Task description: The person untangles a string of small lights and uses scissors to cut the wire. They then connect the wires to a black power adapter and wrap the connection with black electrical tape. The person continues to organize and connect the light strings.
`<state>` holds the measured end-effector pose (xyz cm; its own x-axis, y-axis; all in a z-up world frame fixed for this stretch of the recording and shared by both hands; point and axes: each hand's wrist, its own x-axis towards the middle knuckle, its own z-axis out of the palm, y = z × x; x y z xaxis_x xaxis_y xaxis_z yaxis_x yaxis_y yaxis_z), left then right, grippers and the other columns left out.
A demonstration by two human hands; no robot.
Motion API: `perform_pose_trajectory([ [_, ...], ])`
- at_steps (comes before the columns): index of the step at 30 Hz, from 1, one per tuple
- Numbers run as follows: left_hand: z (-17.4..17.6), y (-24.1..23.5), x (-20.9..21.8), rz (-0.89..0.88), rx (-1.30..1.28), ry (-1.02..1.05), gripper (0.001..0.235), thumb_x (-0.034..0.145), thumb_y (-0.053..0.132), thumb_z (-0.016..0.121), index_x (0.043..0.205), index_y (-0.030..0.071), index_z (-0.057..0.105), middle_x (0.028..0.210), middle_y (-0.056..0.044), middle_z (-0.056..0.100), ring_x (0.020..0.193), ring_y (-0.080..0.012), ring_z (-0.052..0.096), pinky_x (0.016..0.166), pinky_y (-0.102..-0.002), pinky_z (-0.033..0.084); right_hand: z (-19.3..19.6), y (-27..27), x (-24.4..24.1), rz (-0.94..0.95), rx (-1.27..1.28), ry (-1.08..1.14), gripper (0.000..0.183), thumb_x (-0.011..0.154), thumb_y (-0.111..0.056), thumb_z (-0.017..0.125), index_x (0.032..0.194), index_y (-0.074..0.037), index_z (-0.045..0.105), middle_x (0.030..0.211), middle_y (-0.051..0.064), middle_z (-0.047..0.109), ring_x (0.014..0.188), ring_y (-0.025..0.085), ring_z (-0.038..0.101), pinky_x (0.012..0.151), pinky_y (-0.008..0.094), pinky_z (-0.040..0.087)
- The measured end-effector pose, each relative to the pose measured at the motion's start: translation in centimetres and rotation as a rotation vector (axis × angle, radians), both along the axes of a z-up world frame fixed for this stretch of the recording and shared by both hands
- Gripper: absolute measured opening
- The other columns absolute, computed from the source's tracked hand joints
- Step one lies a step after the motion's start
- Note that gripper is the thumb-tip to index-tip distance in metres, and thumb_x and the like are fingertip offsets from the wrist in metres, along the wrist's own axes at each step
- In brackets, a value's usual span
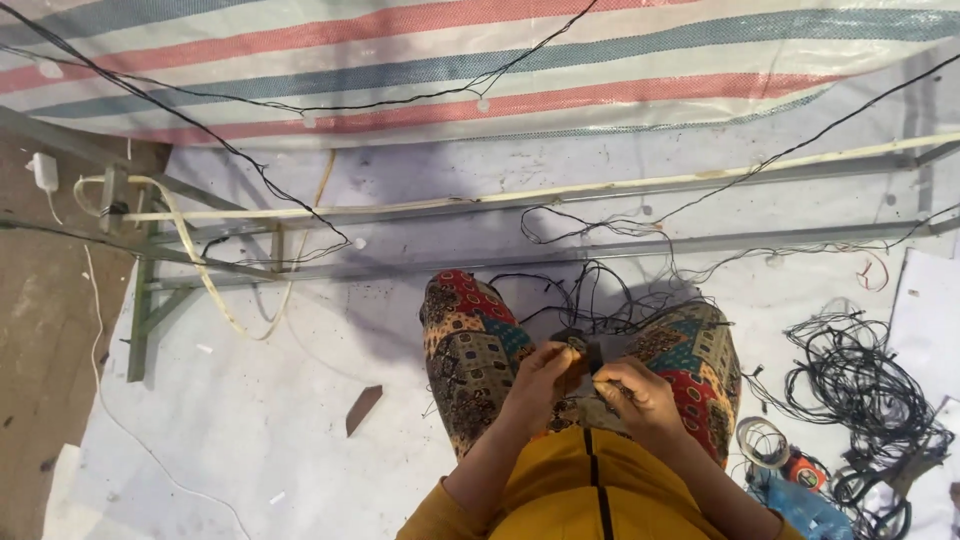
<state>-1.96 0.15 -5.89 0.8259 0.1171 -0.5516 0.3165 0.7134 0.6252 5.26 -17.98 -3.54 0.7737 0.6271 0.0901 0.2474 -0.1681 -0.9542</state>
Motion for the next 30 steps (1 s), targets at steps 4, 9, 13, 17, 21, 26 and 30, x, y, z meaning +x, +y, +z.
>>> perform_pose_trajectory([
  [4, -0.9, 0.1, -0.2, 0.016, -0.144, -0.011, 0.014, 0.105, 0.016, 0.059, 0.110, 0.006, 0.067, 0.103, -0.003, 0.065, 0.092, -0.0155, 0.061, 0.088, -0.034, 0.049, 0.4, 0.5, -0.1, -0.004, -0.051, -0.099, 0.015, 0.086, -0.005, 0.072, 0.100, -0.008, 0.073, 0.101, 0.003, 0.072, 0.068, 0.013, 0.061, 0.060, 0.026, 0.050],
  [9, -0.5, 0.1, -0.2, -0.100, 0.223, -0.098, 0.018, 0.104, 0.016, 0.059, 0.111, 0.004, 0.071, 0.100, -0.001, 0.066, 0.088, -0.0112, 0.055, 0.088, -0.029, 0.044, 0.4, 0.7, 0.0, -0.013, -0.064, -0.161, 0.011, 0.086, -0.005, 0.073, 0.096, -0.009, 0.071, 0.106, 0.004, 0.072, 0.072, 0.012, 0.064, 0.061, 0.026, 0.052],
  [13, 1.0, 0.0, 0.2, -0.152, 0.256, -0.114, 0.019, 0.104, 0.015, 0.059, 0.108, 0.002, 0.071, 0.096, -0.002, 0.067, 0.086, -0.0102, 0.055, 0.085, -0.026, 0.045, 1.5, 1.4, -0.1, -0.008, -0.112, -0.370, 0.015, 0.083, -0.005, 0.074, 0.097, -0.008, 0.072, 0.113, 0.011, 0.073, 0.070, 0.015, 0.070, 0.056, 0.024, 0.057],
  [17, 1.7, 0.2, 0.7, -0.147, 0.114, -0.070, 0.019, 0.103, 0.014, 0.059, 0.109, 0.001, 0.072, 0.099, -0.006, 0.069, 0.087, -0.0134, 0.060, 0.086, -0.028, 0.048, 0.7, 1.7, -0.4, 0.004, -0.113, -0.568, 0.017, 0.081, -0.007, 0.076, 0.097, -0.011, 0.076, 0.111, 0.011, 0.074, 0.087, 0.021, 0.074, 0.069, 0.025, 0.068],
  [21, 2.3, 0.2, 1.3, -0.099, 0.063, -0.080, 0.016, 0.102, 0.016, 0.063, 0.102, 0.004, 0.072, 0.085, -0.001, 0.067, 0.066, -0.0063, 0.053, 0.063, -0.019, 0.042, 0.6, 2.4, -1.1, -0.067, -0.157, -0.721, 0.013, 0.088, -0.012, 0.071, 0.099, -0.009, 0.075, 0.115, 0.012, 0.067, 0.092, 0.023, 0.062, 0.076, 0.030, 0.057],
  [26, 0.8, -0.3, 1.4, -0.052, 0.071, -0.100, 0.017, 0.101, 0.017, 0.063, 0.103, 0.003, 0.072, 0.093, -0.003, 0.068, 0.080, -0.0114, 0.057, 0.076, -0.026, 0.046, 0.6, 2.2, -0.6, -0.078, -0.105, -0.829, 0.011, 0.086, -0.011, 0.071, 0.095, -0.010, 0.076, 0.121, 0.006, 0.066, 0.107, 0.021, 0.063, 0.098, 0.039, 0.050],
  [30, 0.0, -0.7, 1.3, 0.006, 0.016, -0.102, 0.019, 0.101, 0.017, 0.065, 0.106, 0.000, 0.072, 0.093, -0.004, 0.068, 0.081, -0.0115, 0.057, 0.080, -0.026, 0.047, -0.2, 2.2, -0.5, -0.066, -0.071, -0.841, 0.012, 0.087, -0.016, 0.070, 0.095, -0.010, 0.076, 0.123, 0.004, 0.064, 0.114, 0.021, 0.060, 0.107, 0.045, 0.048],
])
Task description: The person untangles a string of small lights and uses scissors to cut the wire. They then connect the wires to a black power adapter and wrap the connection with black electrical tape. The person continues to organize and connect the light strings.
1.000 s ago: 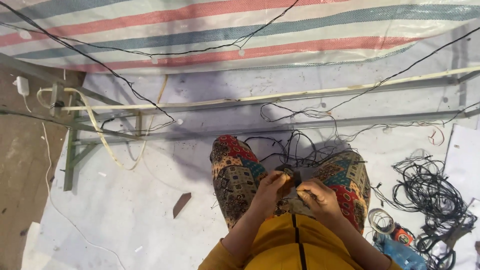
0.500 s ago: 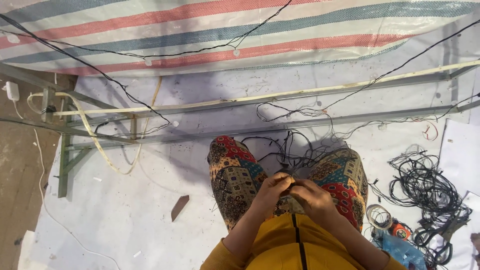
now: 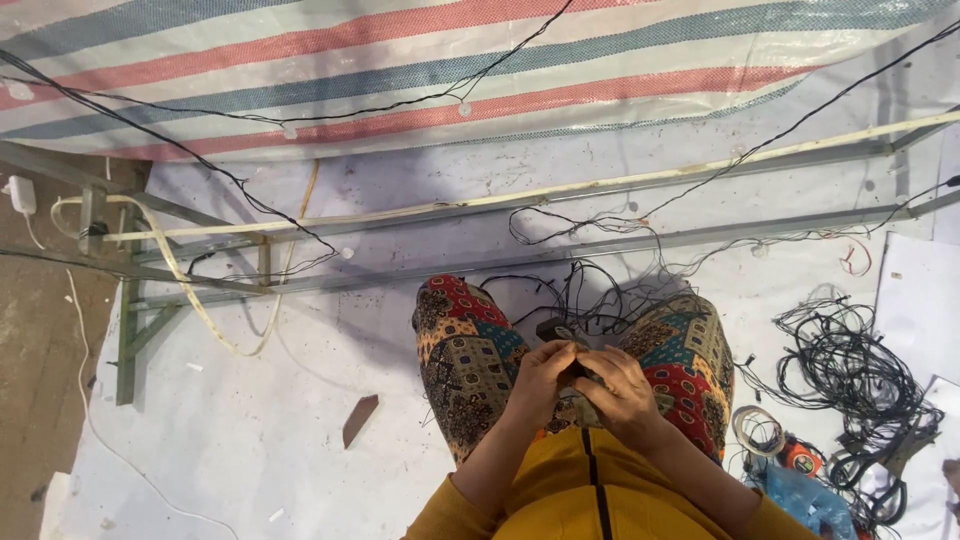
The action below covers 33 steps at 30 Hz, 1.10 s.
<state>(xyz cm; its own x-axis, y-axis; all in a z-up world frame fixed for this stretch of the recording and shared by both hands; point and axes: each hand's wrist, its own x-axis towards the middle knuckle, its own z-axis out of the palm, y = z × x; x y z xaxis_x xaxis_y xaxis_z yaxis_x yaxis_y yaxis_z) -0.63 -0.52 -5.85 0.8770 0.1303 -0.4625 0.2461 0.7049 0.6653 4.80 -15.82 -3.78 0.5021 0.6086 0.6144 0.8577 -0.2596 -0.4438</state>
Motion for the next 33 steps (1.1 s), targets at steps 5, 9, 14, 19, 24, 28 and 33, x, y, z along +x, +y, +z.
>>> perform_pose_trajectory([
  [5, -0.1, -0.1, 0.1, 0.021, -0.098, 0.063, 0.018, 0.102, 0.013, 0.064, 0.109, -0.002, 0.071, 0.092, -0.007, 0.067, 0.077, -0.0127, 0.059, 0.073, -0.026, 0.050, -2.0, -0.7, 0.2, 0.078, -0.001, -0.037, 0.006, 0.090, -0.015, 0.067, 0.092, -0.011, 0.070, 0.121, 0.001, 0.069, 0.114, 0.020, 0.063, 0.109, 0.047, 0.049],
  [9, 0.4, -0.2, 0.1, -0.006, -0.065, 0.098, 0.020, 0.100, 0.016, 0.067, 0.109, 0.000, 0.074, 0.093, -0.006, 0.068, 0.077, -0.0133, 0.059, 0.074, -0.026, 0.048, -1.3, -0.9, 0.3, 0.098, 0.016, -0.044, 0.007, 0.086, -0.014, 0.070, 0.089, -0.008, 0.072, 0.114, 0.004, 0.071, 0.109, 0.021, 0.064, 0.105, 0.045, 0.053],
  [14, 1.2, 0.1, 0.3, -0.031, 0.038, 0.100, 0.020, 0.100, 0.015, 0.064, 0.102, 0.000, 0.077, 0.093, -0.008, 0.073, 0.078, -0.0139, 0.065, 0.077, -0.027, 0.055, -4.8, -1.4, 0.2, -0.018, 0.080, 0.020, 0.026, 0.088, -0.018, 0.076, 0.104, 0.001, 0.070, 0.098, 0.013, 0.073, 0.083, 0.020, 0.068, 0.072, 0.029, 0.063],
  [19, -4.5, 0.0, -0.3, -0.041, 0.121, 0.037, 0.031, 0.107, 0.026, 0.065, 0.117, -0.002, 0.070, 0.105, -0.018, 0.074, 0.100, -0.0254, 0.073, 0.091, -0.048, 0.060, -0.1, 0.4, 1.2, -0.003, 0.197, 0.128, 0.036, 0.081, -0.016, 0.082, 0.115, -0.006, 0.075, 0.109, 0.011, 0.072, 0.096, 0.029, 0.073, 0.078, 0.042, 0.063],
  [24, -4.9, 0.2, -0.2, -0.039, 0.101, 0.023, 0.031, 0.106, 0.025, 0.066, 0.118, -0.003, 0.069, 0.111, -0.021, 0.073, 0.104, -0.0280, 0.073, 0.092, -0.051, 0.059, 1.0, 0.6, 0.8, -0.019, 0.199, 0.171, 0.019, 0.082, -0.010, 0.079, 0.101, -0.012, 0.081, 0.108, 0.008, 0.072, 0.092, 0.026, 0.073, 0.074, 0.039, 0.064],
  [28, -1.9, 0.5, 0.2, -0.002, -0.013, 0.085, 0.025, 0.102, 0.020, 0.068, 0.114, -0.002, 0.072, 0.103, -0.013, 0.072, 0.090, -0.0200, 0.068, 0.082, -0.038, 0.057, 1.6, 0.3, 0.9, 0.051, 0.166, 0.138, 0.008, 0.083, -0.005, 0.075, 0.092, -0.006, 0.076, 0.110, 0.010, 0.070, 0.101, 0.029, 0.069, 0.081, 0.039, 0.061],
  [33, 0.9, 0.6, 0.5, 0.033, -0.086, 0.130, 0.020, 0.098, 0.013, 0.070, 0.109, -0.002, 0.074, 0.093, -0.009, 0.073, 0.074, -0.0146, 0.064, 0.070, -0.026, 0.054, 1.1, -0.3, 1.1, 0.125, 0.065, 0.053, 0.006, 0.081, -0.007, 0.071, 0.086, -0.003, 0.073, 0.114, 0.007, 0.072, 0.113, 0.025, 0.065, 0.094, 0.037, 0.058],
])
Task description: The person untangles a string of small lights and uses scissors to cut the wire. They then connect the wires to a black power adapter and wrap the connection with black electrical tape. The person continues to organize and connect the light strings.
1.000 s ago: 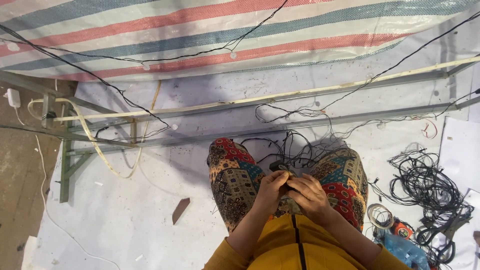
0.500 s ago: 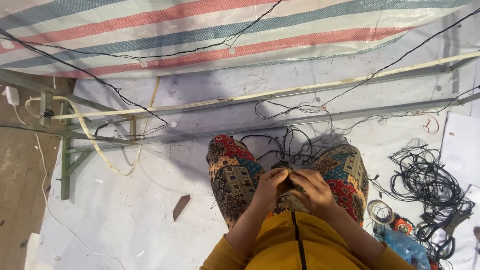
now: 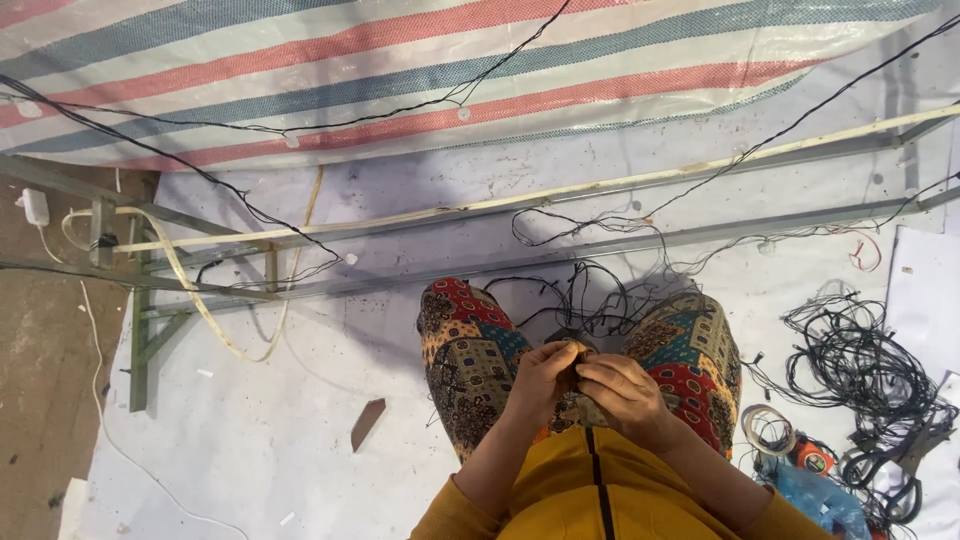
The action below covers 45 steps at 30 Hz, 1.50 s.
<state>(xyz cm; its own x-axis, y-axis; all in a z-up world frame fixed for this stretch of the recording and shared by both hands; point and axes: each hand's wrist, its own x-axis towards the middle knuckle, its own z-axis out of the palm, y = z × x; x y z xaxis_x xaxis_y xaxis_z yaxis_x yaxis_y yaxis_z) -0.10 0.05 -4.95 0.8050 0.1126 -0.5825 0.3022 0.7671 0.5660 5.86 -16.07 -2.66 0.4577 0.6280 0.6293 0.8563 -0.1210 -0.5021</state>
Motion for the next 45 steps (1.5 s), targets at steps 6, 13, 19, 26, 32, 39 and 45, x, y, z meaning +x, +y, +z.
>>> perform_pose_trajectory([
  [6, -1.0, -0.3, -0.2, -0.010, -0.032, -0.033, 0.022, 0.098, 0.014, 0.069, 0.111, -0.004, 0.073, 0.095, -0.010, 0.071, 0.078, -0.0157, 0.064, 0.074, -0.027, 0.053, -2.6, -1.0, -0.3, 0.043, -0.046, 0.038, 0.011, 0.085, -0.012, 0.071, 0.094, -0.008, 0.076, 0.125, 0.001, 0.070, 0.126, 0.022, 0.060, 0.114, 0.047, 0.045],
  [13, 1.2, 1.0, -0.1, -0.154, -0.017, -0.005, 0.023, 0.101, 0.016, 0.066, 0.117, 0.000, 0.071, 0.090, -0.011, 0.072, 0.070, -0.0153, 0.068, 0.067, -0.028, 0.057, -2.8, -1.1, 0.1, 0.054, 0.135, 0.429, 0.005, 0.093, -0.015, 0.061, 0.092, -0.011, 0.060, 0.106, 0.009, 0.074, 0.122, 0.028, 0.065, 0.123, 0.056, 0.030],
  [19, 0.1, 2.1, -0.3, -0.275, 0.400, -0.106, 0.022, 0.102, 0.018, 0.070, 0.101, -0.004, 0.077, 0.067, -0.017, 0.070, 0.050, -0.0178, 0.067, 0.048, -0.031, 0.055, -4.9, -3.0, 2.9, 0.235, 0.293, 0.861, 0.013, 0.101, -0.002, 0.052, 0.099, 0.002, 0.064, 0.103, 0.019, 0.074, 0.112, 0.037, 0.069, 0.099, 0.060, 0.045],
  [26, 0.7, 2.0, -0.8, -0.394, 0.449, -0.258, 0.025, 0.100, 0.023, 0.072, 0.102, -0.001, 0.079, 0.068, -0.014, 0.071, 0.056, -0.0128, 0.063, 0.053, -0.028, 0.049, -0.7, -1.4, 4.4, 0.451, 0.128, 0.928, 0.019, 0.104, -0.005, 0.051, 0.091, -0.002, 0.064, 0.107, 0.017, 0.075, 0.139, 0.038, 0.048, 0.109, 0.062, 0.031],
  [32, 1.7, 2.0, -0.9, -0.351, 0.549, -0.243, 0.023, 0.099, 0.019, 0.072, 0.100, -0.002, 0.081, 0.068, -0.017, 0.072, 0.058, -0.0165, 0.066, 0.057, -0.029, 0.052, -1.6, -1.6, 4.2, 0.382, 0.049, 0.923, 0.012, 0.100, 0.002, 0.054, 0.092, -0.003, 0.062, 0.084, 0.008, 0.062, 0.089, 0.022, 0.066, 0.082, 0.042, 0.050],
  [39, 4.3, 2.1, -0.9, -0.407, 0.792, -0.281, 0.021, 0.102, 0.016, 0.069, 0.110, 0.000, 0.080, 0.075, -0.019, 0.074, 0.067, -0.0234, 0.071, 0.061, -0.035, 0.058, 0.3, -1.2, 3.8, 0.314, -0.080, 0.836, 0.012, 0.100, 0.000, 0.055, 0.093, -0.004, 0.064, 0.082, 0.008, 0.060, 0.079, 0.020, 0.060, 0.074, 0.040, 0.050],
  [45, 3.3, 2.3, -1.0, -0.455, 0.809, -0.271, 0.018, 0.102, 0.011, 0.066, 0.099, 0.000, 0.080, 0.069, -0.018, 0.070, 0.059, -0.0184, 0.065, 0.055, -0.029, 0.052, 1.6, -0.9, 3.2, 0.280, -0.046, 0.853, 0.014, 0.096, 0.003, 0.057, 0.090, -0.005, 0.066, 0.108, 0.016, 0.074, 0.100, 0.032, 0.072, 0.079, 0.047, 0.055],
])
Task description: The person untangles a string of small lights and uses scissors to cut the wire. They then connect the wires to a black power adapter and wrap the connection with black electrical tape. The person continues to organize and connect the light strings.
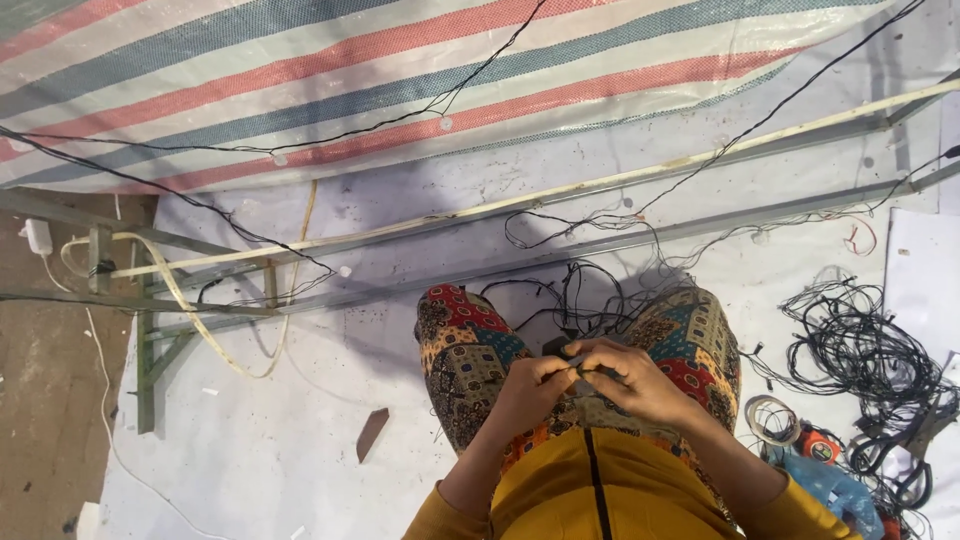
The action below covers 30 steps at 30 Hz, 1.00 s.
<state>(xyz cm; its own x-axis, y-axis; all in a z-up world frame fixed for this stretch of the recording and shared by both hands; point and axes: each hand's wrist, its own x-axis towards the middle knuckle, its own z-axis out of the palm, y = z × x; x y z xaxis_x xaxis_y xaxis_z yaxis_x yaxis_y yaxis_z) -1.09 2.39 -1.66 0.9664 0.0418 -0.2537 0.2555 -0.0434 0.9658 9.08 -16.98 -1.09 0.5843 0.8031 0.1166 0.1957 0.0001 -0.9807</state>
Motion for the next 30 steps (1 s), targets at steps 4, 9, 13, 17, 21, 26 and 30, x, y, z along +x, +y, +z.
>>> perform_pose_trajectory([
  [4, -0.9, 0.2, 0.0, -0.023, 0.002, 0.012, 0.017, 0.102, 0.012, 0.067, 0.097, 0.001, 0.080, 0.070, -0.018, 0.070, 0.058, -0.0196, 0.064, 0.054, -0.031, 0.053, -1.7, -0.1, -0.5, -0.029, -0.051, -0.036, 0.011, 0.094, 0.001, 0.062, 0.090, -0.009, 0.068, 0.099, 0.009, 0.074, 0.093, 0.027, 0.074, 0.078, 0.043, 0.056],
  [9, -1.4, 0.7, 0.0, -0.036, -0.056, 0.042, 0.020, 0.102, 0.016, 0.069, 0.089, 0.003, 0.079, 0.068, -0.016, 0.070, 0.058, -0.0147, 0.060, 0.055, -0.030, 0.051, -1.6, 0.0, -0.8, -0.078, -0.030, -0.051, 0.011, 0.093, 0.001, 0.064, 0.088, -0.008, 0.066, 0.091, 0.010, 0.073, 0.087, 0.026, 0.074, 0.073, 0.043, 0.056],
  [13, -2.2, 0.6, -0.4, -0.038, -0.108, 0.035, 0.024, 0.106, 0.020, 0.067, 0.095, 0.003, 0.079, 0.073, -0.018, 0.071, 0.064, -0.0175, 0.064, 0.061, -0.033, 0.052, -0.8, 0.0, -0.6, -0.095, 0.003, 0.002, 0.011, 0.092, 0.002, 0.065, 0.087, -0.007, 0.066, 0.089, 0.010, 0.072, 0.085, 0.023, 0.072, 0.073, 0.041, 0.056],
  [17, -2.4, 0.9, -0.4, -0.037, -0.120, 0.036, 0.023, 0.106, 0.019, 0.066, 0.099, 0.001, 0.078, 0.080, -0.018, 0.073, 0.073, -0.0187, 0.067, 0.068, -0.035, 0.055, -2.2, -0.3, -0.6, -0.102, 0.019, 0.022, 0.010, 0.092, 0.003, 0.065, 0.087, -0.006, 0.067, 0.084, 0.011, 0.070, 0.081, 0.023, 0.070, 0.071, 0.041, 0.056],
  [21, -1.0, 0.8, -0.2, -0.029, -0.114, 0.050, 0.019, 0.105, 0.016, 0.066, 0.100, 0.001, 0.078, 0.079, -0.019, 0.072, 0.071, -0.0183, 0.062, 0.066, -0.036, 0.053, -1.1, 0.1, -0.8, -0.125, 0.022, 0.004, 0.010, 0.093, 0.003, 0.064, 0.087, -0.005, 0.067, 0.086, 0.012, 0.070, 0.086, 0.024, 0.071, 0.076, 0.042, 0.056],
  [26, -1.9, 0.3, -0.4, 0.021, -0.156, 0.051, 0.020, 0.103, 0.019, 0.070, 0.103, 0.001, 0.077, 0.083, -0.018, 0.074, 0.075, -0.0184, 0.065, 0.070, -0.038, 0.055, -2.1, 0.0, -0.7, -0.158, 0.046, -0.077, 0.008, 0.091, 0.002, 0.067, 0.087, -0.004, 0.067, 0.092, 0.013, 0.071, 0.092, 0.028, 0.073, 0.079, 0.040, 0.056],
  [30, -2.0, 0.4, -0.4, 0.059, -0.142, 0.048, 0.022, 0.102, 0.020, 0.071, 0.106, -0.002, 0.077, 0.085, -0.021, 0.074, 0.076, -0.0211, 0.067, 0.070, -0.039, 0.056, -1.4, 0.0, -1.2, -0.220, 0.056, -0.128, 0.007, 0.091, 0.001, 0.067, 0.088, -0.005, 0.070, 0.105, 0.014, 0.072, 0.101, 0.032, 0.072, 0.083, 0.043, 0.055],
])
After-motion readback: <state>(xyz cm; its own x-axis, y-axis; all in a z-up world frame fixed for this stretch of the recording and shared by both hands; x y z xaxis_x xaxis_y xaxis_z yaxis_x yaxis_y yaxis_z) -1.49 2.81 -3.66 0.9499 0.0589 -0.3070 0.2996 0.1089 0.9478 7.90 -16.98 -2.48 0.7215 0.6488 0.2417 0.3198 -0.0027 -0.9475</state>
